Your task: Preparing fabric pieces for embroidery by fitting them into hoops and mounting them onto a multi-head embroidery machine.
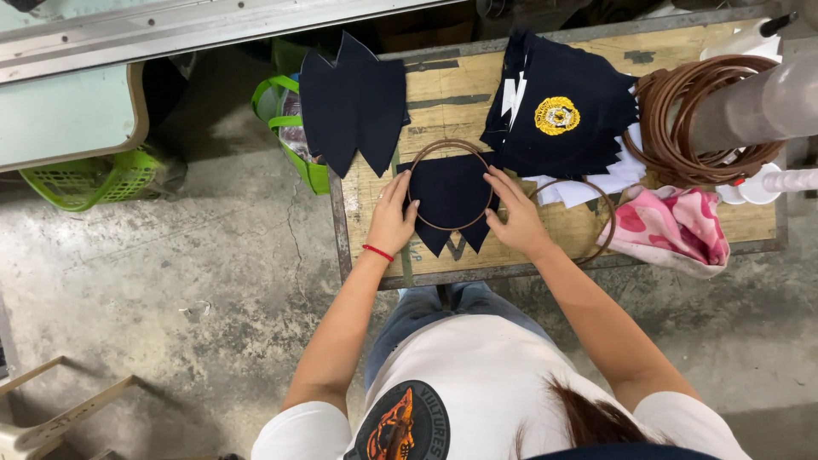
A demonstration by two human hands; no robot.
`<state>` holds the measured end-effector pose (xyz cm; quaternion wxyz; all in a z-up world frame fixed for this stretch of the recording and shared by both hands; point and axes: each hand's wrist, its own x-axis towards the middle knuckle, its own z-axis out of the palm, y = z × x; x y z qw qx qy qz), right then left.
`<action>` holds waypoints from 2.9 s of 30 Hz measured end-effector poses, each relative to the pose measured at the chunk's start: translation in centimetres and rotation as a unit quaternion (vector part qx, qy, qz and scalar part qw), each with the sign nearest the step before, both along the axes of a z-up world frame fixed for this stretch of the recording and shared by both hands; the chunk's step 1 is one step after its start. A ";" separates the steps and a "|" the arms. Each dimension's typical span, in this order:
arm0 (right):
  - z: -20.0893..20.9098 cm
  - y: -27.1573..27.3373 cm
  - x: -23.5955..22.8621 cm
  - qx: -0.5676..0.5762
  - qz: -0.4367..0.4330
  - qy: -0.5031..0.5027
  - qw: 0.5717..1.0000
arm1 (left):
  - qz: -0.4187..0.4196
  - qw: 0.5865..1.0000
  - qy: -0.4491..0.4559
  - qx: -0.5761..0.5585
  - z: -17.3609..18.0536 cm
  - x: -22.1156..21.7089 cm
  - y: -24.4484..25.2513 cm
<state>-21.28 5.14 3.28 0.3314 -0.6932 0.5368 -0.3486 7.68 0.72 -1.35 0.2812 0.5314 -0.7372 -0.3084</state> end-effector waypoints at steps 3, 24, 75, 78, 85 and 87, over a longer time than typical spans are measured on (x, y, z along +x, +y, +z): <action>-0.4 0.2 0.3 -0.017 -0.009 -0.006 1.000 | -0.010 1.000 -0.002 0.002 -0.1 0.2 -0.1; -2.6 -0.7 0.0 -0.204 0.015 0.097 0.974 | -0.089 0.992 -0.042 0.073 1.7 0.4 -0.7; 5.9 -3.8 4.9 0.277 0.097 0.409 0.864 | -0.058 0.924 -0.377 0.008 0.5 -4.4 -2.4; 5.3 -4.0 5.0 0.292 0.099 0.398 0.864 | -0.045 0.925 -0.377 0.021 -0.5 -4.8 -1.8; 4.5 -4.3 5.1 0.302 0.106 0.379 0.868 | -0.017 0.937 -0.348 0.018 -1.3 -4.8 -1.2; 3.8 -4.1 4.9 0.304 0.109 0.383 0.866 | -0.019 0.936 -0.350 0.035 -1.3 -4.8 -1.2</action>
